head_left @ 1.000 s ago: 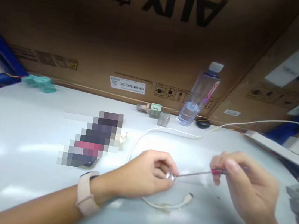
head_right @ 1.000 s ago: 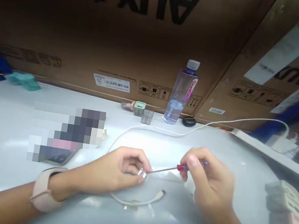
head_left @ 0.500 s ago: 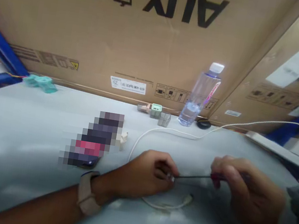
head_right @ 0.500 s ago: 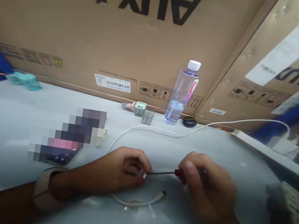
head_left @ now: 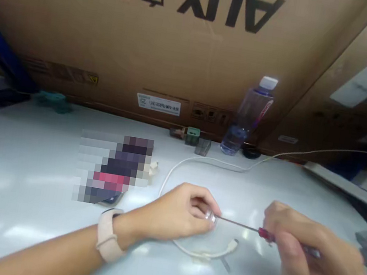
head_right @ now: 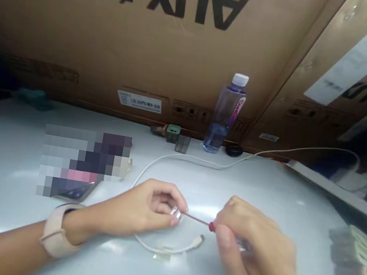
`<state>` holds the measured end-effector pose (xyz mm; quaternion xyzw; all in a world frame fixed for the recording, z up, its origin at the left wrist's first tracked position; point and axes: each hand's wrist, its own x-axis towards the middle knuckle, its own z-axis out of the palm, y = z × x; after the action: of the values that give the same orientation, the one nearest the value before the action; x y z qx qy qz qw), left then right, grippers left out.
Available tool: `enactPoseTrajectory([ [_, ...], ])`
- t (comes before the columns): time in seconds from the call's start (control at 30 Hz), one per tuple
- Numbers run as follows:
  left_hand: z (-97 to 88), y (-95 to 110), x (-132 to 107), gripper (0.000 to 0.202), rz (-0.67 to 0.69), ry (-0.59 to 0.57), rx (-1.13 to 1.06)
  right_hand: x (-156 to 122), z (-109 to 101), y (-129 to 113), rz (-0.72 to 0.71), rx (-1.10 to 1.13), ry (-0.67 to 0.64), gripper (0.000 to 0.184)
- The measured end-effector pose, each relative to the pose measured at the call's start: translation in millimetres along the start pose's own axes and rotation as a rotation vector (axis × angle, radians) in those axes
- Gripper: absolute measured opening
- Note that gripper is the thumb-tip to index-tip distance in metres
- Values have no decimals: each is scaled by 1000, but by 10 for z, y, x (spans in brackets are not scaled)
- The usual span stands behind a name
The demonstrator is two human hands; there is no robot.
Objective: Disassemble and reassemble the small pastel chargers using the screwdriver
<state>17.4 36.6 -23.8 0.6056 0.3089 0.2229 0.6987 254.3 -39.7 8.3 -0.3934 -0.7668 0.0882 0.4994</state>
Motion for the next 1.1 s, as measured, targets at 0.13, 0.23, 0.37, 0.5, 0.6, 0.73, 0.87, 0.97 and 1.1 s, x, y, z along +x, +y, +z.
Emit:
enactPoseTrajectory([
  [0.13, -5, 7, 0, 20, 1, -6, 6, 6, 10, -24, -150, -58, -84, 31],
  [0.23, -1, 8, -4, 19, 9, 5, 15, 11, 19, -29, -152, -66, -82, 29],
  [0.37, 22, 8, -11, 20, 20, 6, 21, 50, 18, -33, -136, -120, -69, 25],
  [0.5, 55, -4, -12, 26, 43, 34, 21, 41, 28, 1, -131, -155, -63, 22],
  [0.6, 70, -13, -21, 28, 49, 57, 35, -9, 35, 38, -135, -187, -41, 20],
  [0.73, 71, -19, -28, 24, 39, 54, 45, -33, 30, 45, -98, -220, -9, 21],
  [0.87, 58, -47, -10, 28, 47, 41, 30, 33, 13, 20, -191, -246, 3, 20],
  [0.97, 51, -62, -2, 27, 49, 42, 29, 55, -4, 23, -221, -259, 46, 19],
  [1.1, 49, -70, -2, 27, 51, 37, 22, 25, -7, 52, -193, -241, 43, 20],
])
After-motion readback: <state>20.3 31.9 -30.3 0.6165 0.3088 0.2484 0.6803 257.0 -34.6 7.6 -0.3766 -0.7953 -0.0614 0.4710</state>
